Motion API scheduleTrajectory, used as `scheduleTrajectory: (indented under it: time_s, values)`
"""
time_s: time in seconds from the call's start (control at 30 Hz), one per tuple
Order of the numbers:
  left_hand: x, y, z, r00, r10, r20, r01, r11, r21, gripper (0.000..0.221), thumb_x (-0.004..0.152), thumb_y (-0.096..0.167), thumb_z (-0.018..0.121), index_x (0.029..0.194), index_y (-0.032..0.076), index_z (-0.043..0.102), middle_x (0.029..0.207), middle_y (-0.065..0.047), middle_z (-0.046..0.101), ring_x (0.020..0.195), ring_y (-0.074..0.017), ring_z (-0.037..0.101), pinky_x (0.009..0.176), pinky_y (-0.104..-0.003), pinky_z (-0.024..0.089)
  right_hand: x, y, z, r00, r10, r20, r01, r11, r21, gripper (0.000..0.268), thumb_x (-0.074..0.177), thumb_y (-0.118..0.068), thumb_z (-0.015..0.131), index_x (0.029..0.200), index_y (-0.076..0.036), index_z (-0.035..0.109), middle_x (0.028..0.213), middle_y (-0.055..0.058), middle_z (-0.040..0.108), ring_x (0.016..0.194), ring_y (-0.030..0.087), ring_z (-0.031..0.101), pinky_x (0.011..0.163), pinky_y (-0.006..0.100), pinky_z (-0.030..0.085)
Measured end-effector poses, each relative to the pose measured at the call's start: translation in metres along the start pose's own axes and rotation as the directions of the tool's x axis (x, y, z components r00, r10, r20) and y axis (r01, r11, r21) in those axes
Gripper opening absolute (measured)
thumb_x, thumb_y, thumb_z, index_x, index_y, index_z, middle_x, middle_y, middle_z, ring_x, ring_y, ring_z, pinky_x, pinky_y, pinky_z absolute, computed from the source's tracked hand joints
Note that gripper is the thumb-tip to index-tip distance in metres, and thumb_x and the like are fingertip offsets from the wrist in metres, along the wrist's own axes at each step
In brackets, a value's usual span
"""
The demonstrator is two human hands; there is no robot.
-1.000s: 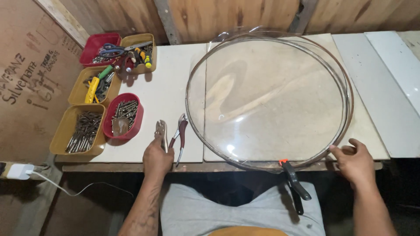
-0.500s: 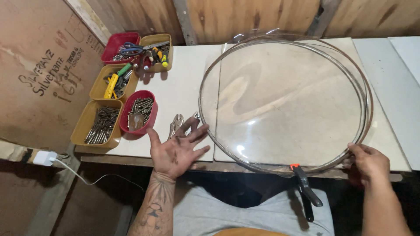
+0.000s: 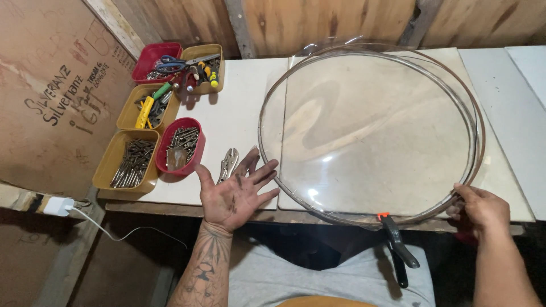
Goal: Repairing a drum head by stretching and securing a plastic film over a metal hoop using pliers and a clamp.
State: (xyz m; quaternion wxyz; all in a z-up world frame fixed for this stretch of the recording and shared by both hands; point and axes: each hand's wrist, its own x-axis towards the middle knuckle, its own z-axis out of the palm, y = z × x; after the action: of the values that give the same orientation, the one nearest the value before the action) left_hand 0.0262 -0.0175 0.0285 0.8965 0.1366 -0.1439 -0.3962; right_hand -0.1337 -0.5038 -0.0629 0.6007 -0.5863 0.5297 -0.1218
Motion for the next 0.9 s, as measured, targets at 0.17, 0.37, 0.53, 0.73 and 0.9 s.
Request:
scheduleTrajectory:
  time_s: [0.17, 0.37, 0.53, 0.73, 0.9]
  values:
    - [0.001, -0.002, 0.002, 1.0, -0.012, 0.011, 0.012, 1.0, -0.011, 0.114, 0.074, 0.093, 0.044, 0.151, 0.009, 0.049, 0.157, -0.035, 0.036, 0.146, -0.0406, 0.039, 0.113, -0.062, 0.039, -0.009, -0.006, 0.001, 1.0, 0.007, -0.003, -0.007, 0.998, -0.055, 0.027, 0.103, -0.04, 0.072, 0.101, -0.017, 0.059, 0.064, 0.011, 0.053, 0.044, 0.021, 0.042, 0.038, 0.047, 0.029]
    - [0.016, -0.007, -0.024, 0.867, 0.223, -0.445, 0.378, 0.286, 0.88, 0.081, 0.092, 0.067, 0.028, 0.16, 0.022, 0.032, 0.171, -0.002, 0.022, 0.158, -0.0301, 0.005, 0.122, -0.054, 0.011, -0.022, -0.016, 0.008, 0.998, -0.039, -0.047, 0.034, 0.994, -0.108, 0.024, 0.099, -0.03, 0.076, 0.098, -0.01, 0.063, 0.062, 0.012, 0.049, 0.044, 0.022, 0.043, 0.036, 0.042, 0.032]
    - [0.011, -0.014, -0.054, 0.69, 0.322, -0.648, 0.667, -0.631, 0.397, 0.068, 0.101, 0.057, 0.02, 0.164, 0.032, 0.015, 0.173, -0.005, 0.005, 0.157, -0.0389, -0.005, 0.123, -0.062, -0.002, -0.015, -0.016, 0.006, 0.99, -0.08, -0.113, 0.044, 0.955, -0.294, 0.022, 0.099, -0.025, 0.074, 0.089, -0.009, 0.062, 0.058, 0.016, 0.056, 0.039, 0.03, 0.047, 0.03, 0.049, 0.034]
    - [-0.005, -0.013, -0.12, 0.707, 0.645, -0.29, 0.698, -0.572, 0.43, 0.072, 0.095, 0.033, 0.053, 0.162, 0.026, 0.026, 0.163, -0.015, 0.032, 0.152, -0.0467, 0.016, 0.116, -0.071, 0.012, 0.001, 0.004, 0.004, 0.974, -0.151, -0.166, 0.098, 0.952, -0.288, 0.02, 0.099, -0.023, 0.072, 0.09, -0.01, 0.06, 0.068, 0.013, 0.06, 0.048, 0.032, 0.063, 0.029, 0.053, 0.041]
    - [-0.022, -0.049, -0.137, 0.705, 0.709, 0.011, 0.515, -0.523, 0.678, 0.035, 0.096, 0.029, 0.056, 0.112, 0.004, 0.072, 0.103, -0.016, 0.071, 0.1, -0.0362, 0.062, 0.084, -0.053, 0.054, 0.013, 0.023, -0.003, 0.964, -0.195, -0.18, 0.181, 0.979, -0.093, 0.021, 0.091, -0.026, 0.081, 0.102, -0.012, 0.069, 0.076, 0.007, 0.063, 0.058, 0.022, 0.058, 0.035, 0.049, 0.046]
